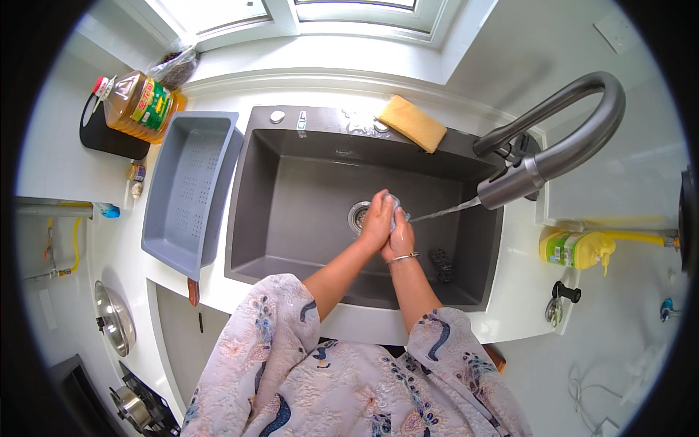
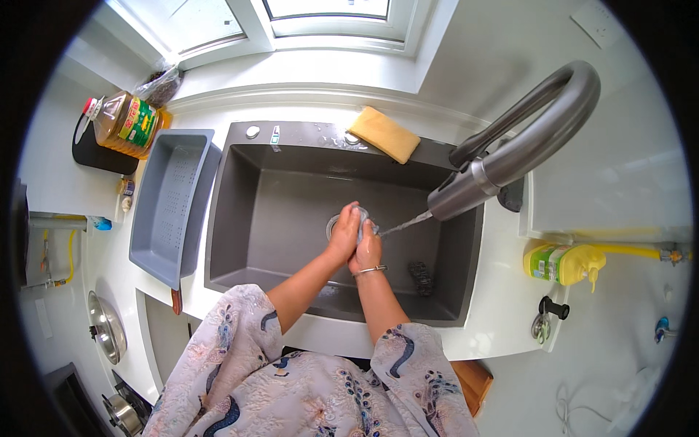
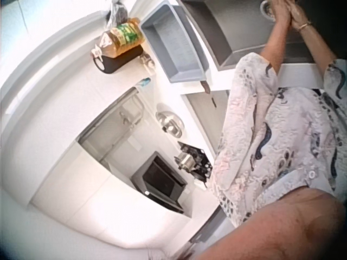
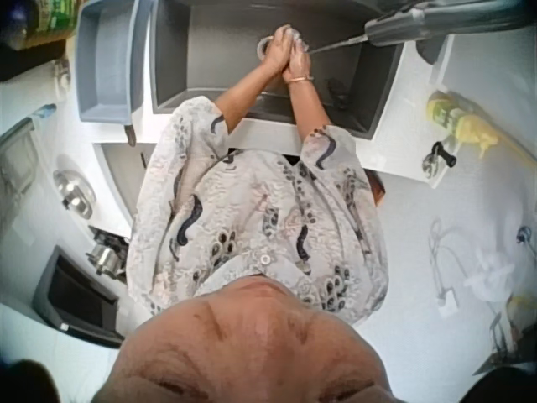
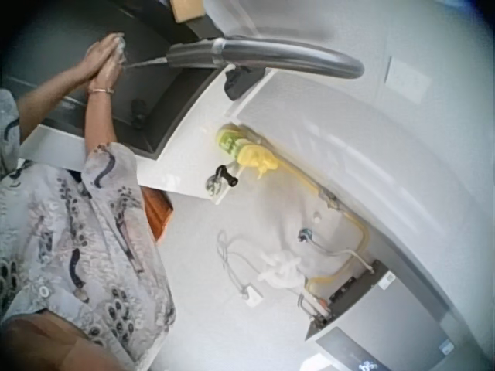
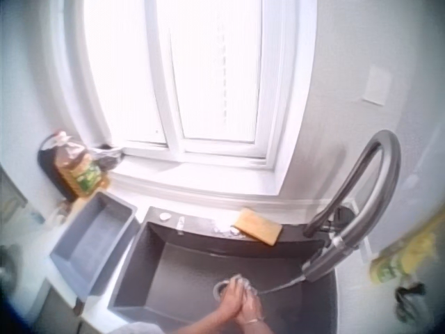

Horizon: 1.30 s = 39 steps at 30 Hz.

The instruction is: The person washes a gray plastic colander in a kitchen sink using a steel wool scrubber and dish soap. They scrub the colander thoroughly, rinse it under running water, and then clean the sink basin with the scrubber and a cloth.

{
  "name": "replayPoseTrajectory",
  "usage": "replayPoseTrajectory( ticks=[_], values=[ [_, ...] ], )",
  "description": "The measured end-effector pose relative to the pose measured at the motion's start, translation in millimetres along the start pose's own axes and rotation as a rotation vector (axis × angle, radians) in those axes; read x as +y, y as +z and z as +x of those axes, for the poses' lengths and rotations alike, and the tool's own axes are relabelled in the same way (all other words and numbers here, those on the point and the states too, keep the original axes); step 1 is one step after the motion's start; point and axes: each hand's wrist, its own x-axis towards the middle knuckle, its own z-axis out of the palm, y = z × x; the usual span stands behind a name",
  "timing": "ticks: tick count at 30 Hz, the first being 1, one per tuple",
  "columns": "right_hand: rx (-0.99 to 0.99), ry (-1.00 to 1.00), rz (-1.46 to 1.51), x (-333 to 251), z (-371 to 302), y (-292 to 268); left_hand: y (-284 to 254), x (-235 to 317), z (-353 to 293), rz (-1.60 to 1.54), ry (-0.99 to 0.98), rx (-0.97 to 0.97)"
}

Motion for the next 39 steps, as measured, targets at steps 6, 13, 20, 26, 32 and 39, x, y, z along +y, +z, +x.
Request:
replayPoseTrajectory(
  ticks=[6, 13, 20, 26, 32, 39],
  values=[
    [0.315, -0.022, -0.271, 4, 5, 9, -5, -1, -12, 0.041, -0.108, -0.042],
    [0.226, -0.145, -0.433, -2, 25, -14, 16, -10, -10, -0.125, -0.088, 0.06],
    [0.243, -0.062, -0.257, 11, 42, -6, 0, 9, 8, -0.183, -0.264, 0.075],
    [-0.151, 0.049, 0.249, 14, 66, -13, -87, 26, 33, -0.248, -0.489, -0.16],
    [-0.098, 0.15, 0.003, 38, 46, 32, -142, 15, 52, -0.199, -0.504, -0.237],
    [0.284, 0.012, -0.299, 48, 87, 32, -159, 17, 89, -0.313, -0.56, -0.035]
  ],
)
